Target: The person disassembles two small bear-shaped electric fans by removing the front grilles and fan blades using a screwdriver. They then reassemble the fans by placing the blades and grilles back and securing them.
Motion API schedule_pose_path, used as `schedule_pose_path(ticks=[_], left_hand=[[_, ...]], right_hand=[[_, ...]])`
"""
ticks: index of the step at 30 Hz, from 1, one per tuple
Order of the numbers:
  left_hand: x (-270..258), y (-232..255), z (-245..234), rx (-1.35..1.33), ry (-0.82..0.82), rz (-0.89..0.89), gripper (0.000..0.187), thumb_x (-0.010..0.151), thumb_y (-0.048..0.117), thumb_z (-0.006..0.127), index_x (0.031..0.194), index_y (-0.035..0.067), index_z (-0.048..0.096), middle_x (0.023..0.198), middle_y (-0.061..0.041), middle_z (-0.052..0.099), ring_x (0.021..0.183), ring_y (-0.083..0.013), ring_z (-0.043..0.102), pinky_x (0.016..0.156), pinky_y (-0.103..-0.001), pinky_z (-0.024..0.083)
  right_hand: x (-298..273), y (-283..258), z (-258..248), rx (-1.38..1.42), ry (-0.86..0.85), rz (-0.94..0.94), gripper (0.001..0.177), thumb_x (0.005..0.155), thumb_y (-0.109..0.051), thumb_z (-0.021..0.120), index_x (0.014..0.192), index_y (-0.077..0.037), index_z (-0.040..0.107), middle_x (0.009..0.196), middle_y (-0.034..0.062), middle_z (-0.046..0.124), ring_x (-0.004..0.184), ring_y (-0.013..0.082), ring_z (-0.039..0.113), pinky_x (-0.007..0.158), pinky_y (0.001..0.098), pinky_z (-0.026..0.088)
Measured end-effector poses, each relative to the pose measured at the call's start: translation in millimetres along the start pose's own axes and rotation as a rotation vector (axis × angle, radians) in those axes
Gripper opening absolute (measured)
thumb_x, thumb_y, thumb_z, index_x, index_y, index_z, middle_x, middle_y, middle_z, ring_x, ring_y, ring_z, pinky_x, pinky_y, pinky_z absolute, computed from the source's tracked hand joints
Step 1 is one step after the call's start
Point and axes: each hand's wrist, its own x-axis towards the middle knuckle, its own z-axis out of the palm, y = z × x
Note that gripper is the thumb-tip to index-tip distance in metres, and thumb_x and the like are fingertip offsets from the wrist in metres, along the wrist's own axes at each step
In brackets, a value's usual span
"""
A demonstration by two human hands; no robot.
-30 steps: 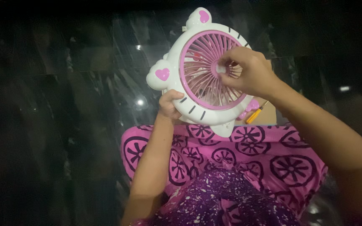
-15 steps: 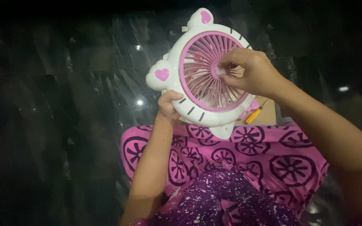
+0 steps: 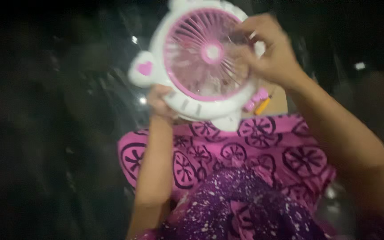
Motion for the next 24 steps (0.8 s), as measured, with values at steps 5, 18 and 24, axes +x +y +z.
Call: schedule_pose_path(ticks=[5,18,24], left_hand=[[-9,31,34,0.067,0.07,0.12,0.077,0.069,0.012,0.061,0.142,-0.009,0.05,0.133,-0.021,0.063,0.128,-0.0361,0.062,0.122,-0.046,0.045],[-15,36,105,0.068,0.07,0.022,0.082,0.069,0.016,0.06,0.148,-0.005,0.045,0.144,-0.024,0.059,0.134,-0.0372,0.057,0.124,-0.05,0.041],[-17,36,84,0.104,0.198,0.137,0.077,0.071,0.013,0.057,0.142,-0.014,0.046,0.133,-0.026,0.059,0.129,-0.0376,0.059,0.125,-0.045,0.043]], right_hand=[[-110,79,-6,-0.177,-0.18,0.697,0.023,0.097,-0.024,0.061,0.096,-0.004,0.072,0.083,0.0126,0.074,0.074,0.0196,0.069,0.07,0.0366,0.054],[-413,191,207,-0.241,-0.975,1.011,0.038,0.094,-0.034,0.06,0.081,-0.001,0.075,0.086,0.0243,0.074,0.077,0.0357,0.074,0.074,0.0455,0.059],[-381,255,211,-0.548,-0.466,0.821,0.036,0.088,-0.035,0.068,0.076,-0.001,0.073,0.083,0.025,0.073,0.076,0.0379,0.073,0.071,0.0468,0.058]])
